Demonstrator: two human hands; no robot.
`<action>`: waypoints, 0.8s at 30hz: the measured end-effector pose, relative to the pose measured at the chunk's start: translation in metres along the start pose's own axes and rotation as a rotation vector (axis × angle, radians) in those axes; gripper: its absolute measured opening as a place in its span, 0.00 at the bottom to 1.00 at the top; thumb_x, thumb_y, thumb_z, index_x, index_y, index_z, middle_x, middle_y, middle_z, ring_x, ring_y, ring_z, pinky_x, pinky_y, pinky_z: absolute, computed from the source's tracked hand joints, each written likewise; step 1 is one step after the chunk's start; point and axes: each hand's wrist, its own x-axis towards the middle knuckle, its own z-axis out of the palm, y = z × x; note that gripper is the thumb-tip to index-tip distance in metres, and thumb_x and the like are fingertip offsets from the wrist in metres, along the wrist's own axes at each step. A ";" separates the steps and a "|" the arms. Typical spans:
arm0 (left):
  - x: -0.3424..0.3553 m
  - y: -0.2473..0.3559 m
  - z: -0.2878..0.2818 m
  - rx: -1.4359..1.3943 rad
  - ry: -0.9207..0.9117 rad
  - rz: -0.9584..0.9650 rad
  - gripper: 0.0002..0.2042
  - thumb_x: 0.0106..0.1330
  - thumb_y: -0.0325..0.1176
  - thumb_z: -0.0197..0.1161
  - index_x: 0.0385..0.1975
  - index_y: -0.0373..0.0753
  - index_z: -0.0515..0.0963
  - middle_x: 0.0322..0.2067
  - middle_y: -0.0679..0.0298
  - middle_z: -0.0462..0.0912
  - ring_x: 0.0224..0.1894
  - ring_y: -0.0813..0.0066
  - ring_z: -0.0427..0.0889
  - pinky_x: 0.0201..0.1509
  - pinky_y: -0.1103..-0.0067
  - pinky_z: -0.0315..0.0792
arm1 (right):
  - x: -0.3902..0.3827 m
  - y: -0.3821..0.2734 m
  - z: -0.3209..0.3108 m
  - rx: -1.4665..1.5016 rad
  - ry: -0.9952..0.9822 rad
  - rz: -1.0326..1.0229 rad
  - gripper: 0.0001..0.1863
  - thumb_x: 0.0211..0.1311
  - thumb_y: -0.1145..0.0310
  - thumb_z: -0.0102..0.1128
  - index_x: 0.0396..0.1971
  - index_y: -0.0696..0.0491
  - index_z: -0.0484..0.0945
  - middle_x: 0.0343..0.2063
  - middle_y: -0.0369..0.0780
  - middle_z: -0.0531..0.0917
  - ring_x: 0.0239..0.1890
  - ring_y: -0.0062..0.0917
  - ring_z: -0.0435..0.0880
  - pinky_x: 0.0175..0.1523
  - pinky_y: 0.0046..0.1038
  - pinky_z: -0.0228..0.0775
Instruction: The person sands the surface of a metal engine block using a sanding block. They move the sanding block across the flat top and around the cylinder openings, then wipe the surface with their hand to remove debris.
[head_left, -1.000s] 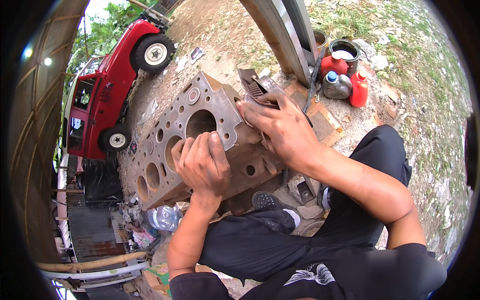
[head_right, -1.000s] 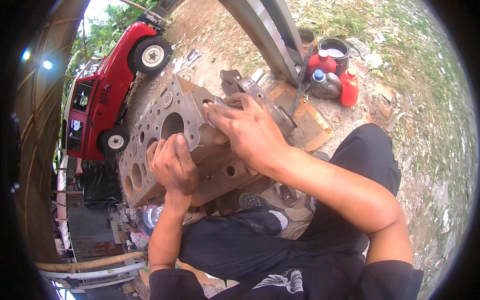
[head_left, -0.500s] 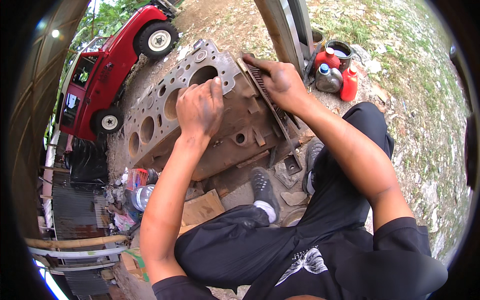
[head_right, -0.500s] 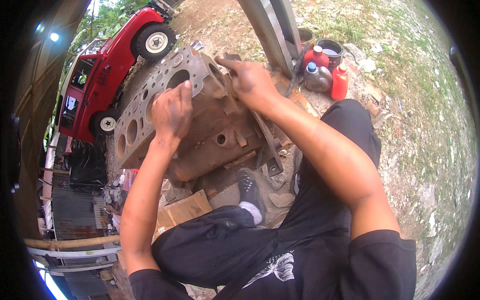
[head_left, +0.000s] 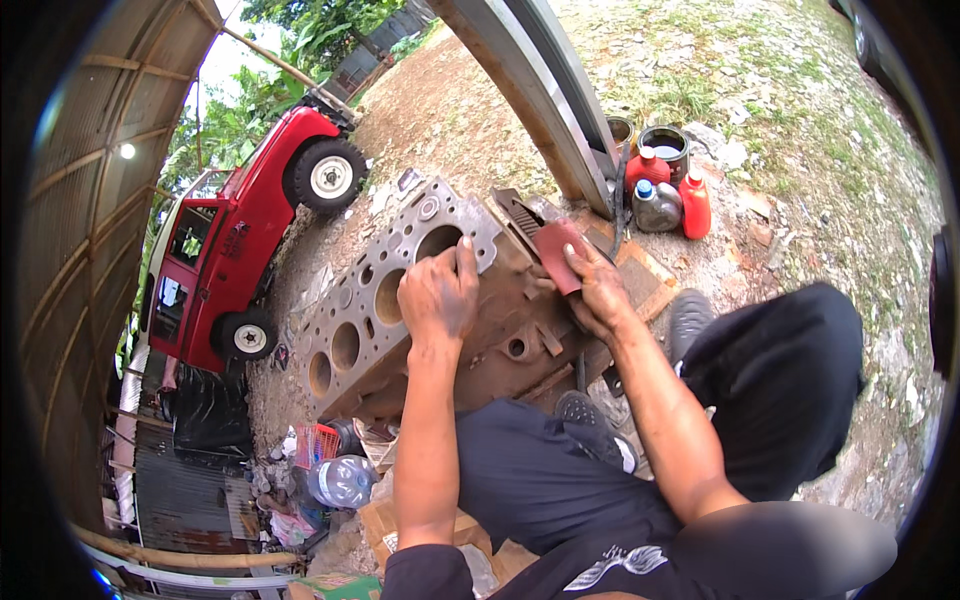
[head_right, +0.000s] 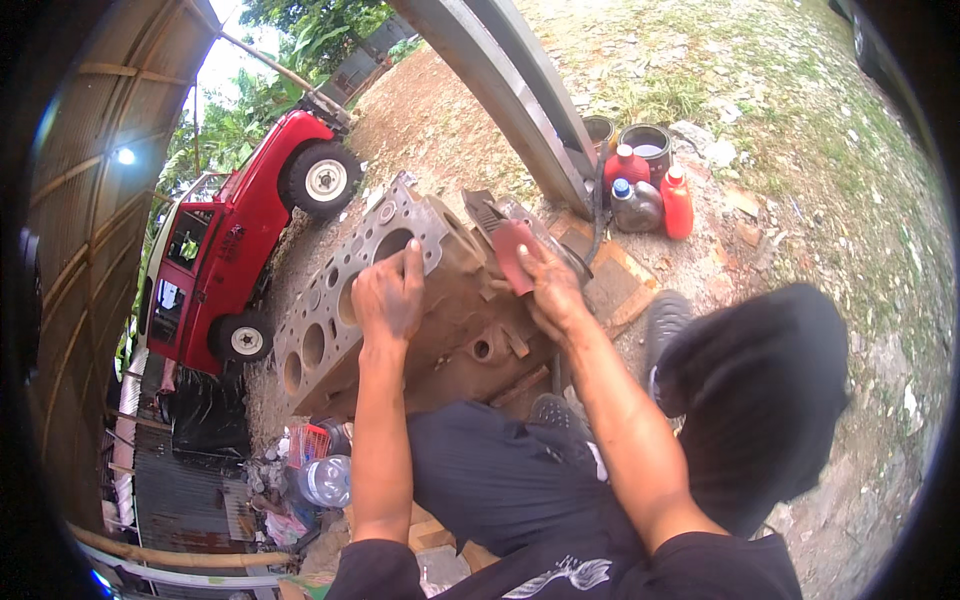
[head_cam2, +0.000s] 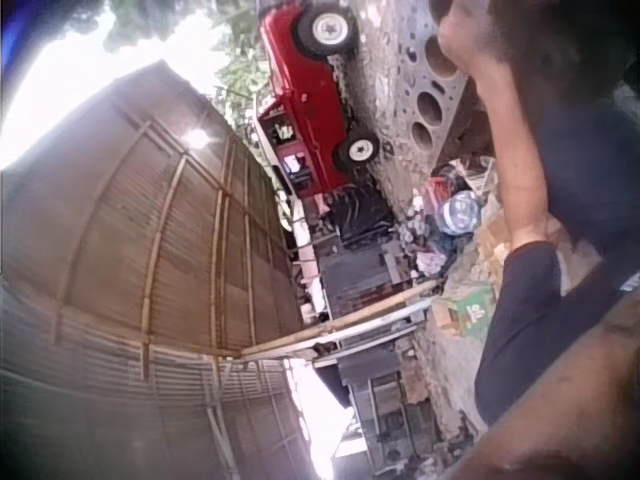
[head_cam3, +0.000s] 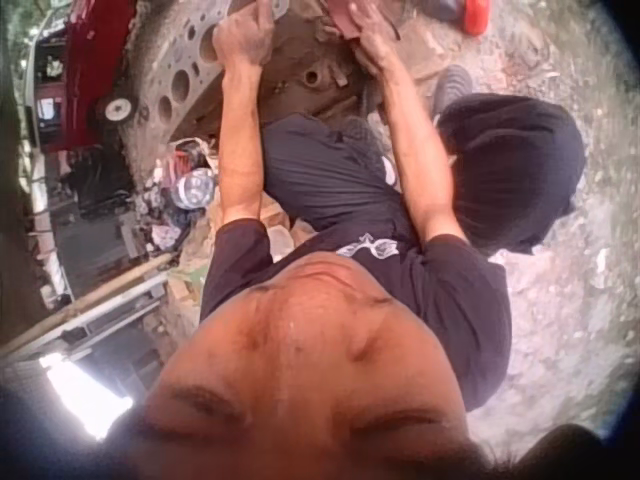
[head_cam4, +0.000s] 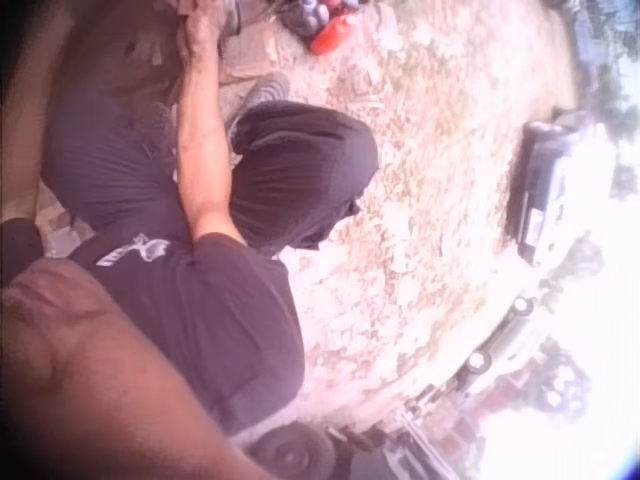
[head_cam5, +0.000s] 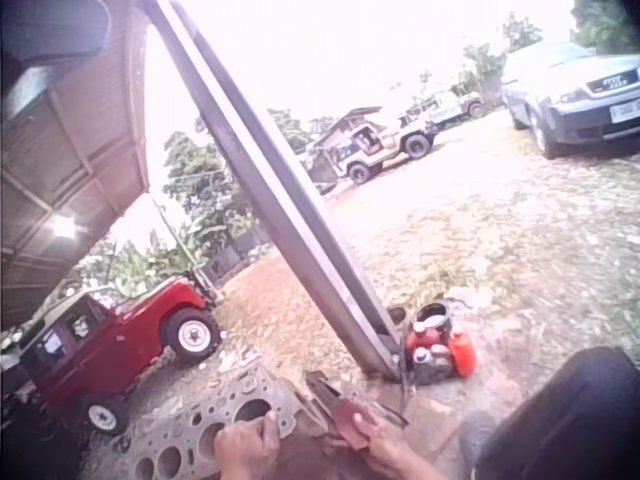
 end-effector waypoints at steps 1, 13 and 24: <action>0.001 0.004 0.001 -0.035 0.036 0.047 0.27 0.83 0.51 0.51 0.34 0.35 0.89 0.30 0.39 0.86 0.38 0.35 0.86 0.46 0.51 0.76 | 0.005 -0.008 0.007 0.041 -0.024 -0.001 0.28 0.88 0.62 0.53 0.80 0.55 0.69 0.76 0.40 0.75 0.73 0.29 0.78 0.77 0.29 0.69; -0.009 0.014 0.007 -0.031 0.133 0.024 0.20 0.80 0.32 0.53 0.22 0.32 0.76 0.21 0.51 0.77 0.25 0.47 0.73 0.35 0.58 0.65 | 0.040 -0.034 -0.015 -0.413 -0.415 -0.121 0.25 0.85 0.57 0.57 0.68 0.60 0.81 0.74 0.50 0.76 0.72 0.38 0.78 0.71 0.36 0.74; -0.013 0.013 0.010 -0.087 0.119 -0.035 0.19 0.81 0.34 0.53 0.25 0.30 0.76 0.22 0.51 0.73 0.27 0.49 0.72 0.36 0.60 0.64 | 0.035 -0.039 -0.016 -0.554 -0.284 -0.463 0.18 0.73 0.72 0.66 0.59 0.55 0.90 0.62 0.49 0.87 0.68 0.46 0.84 0.71 0.40 0.77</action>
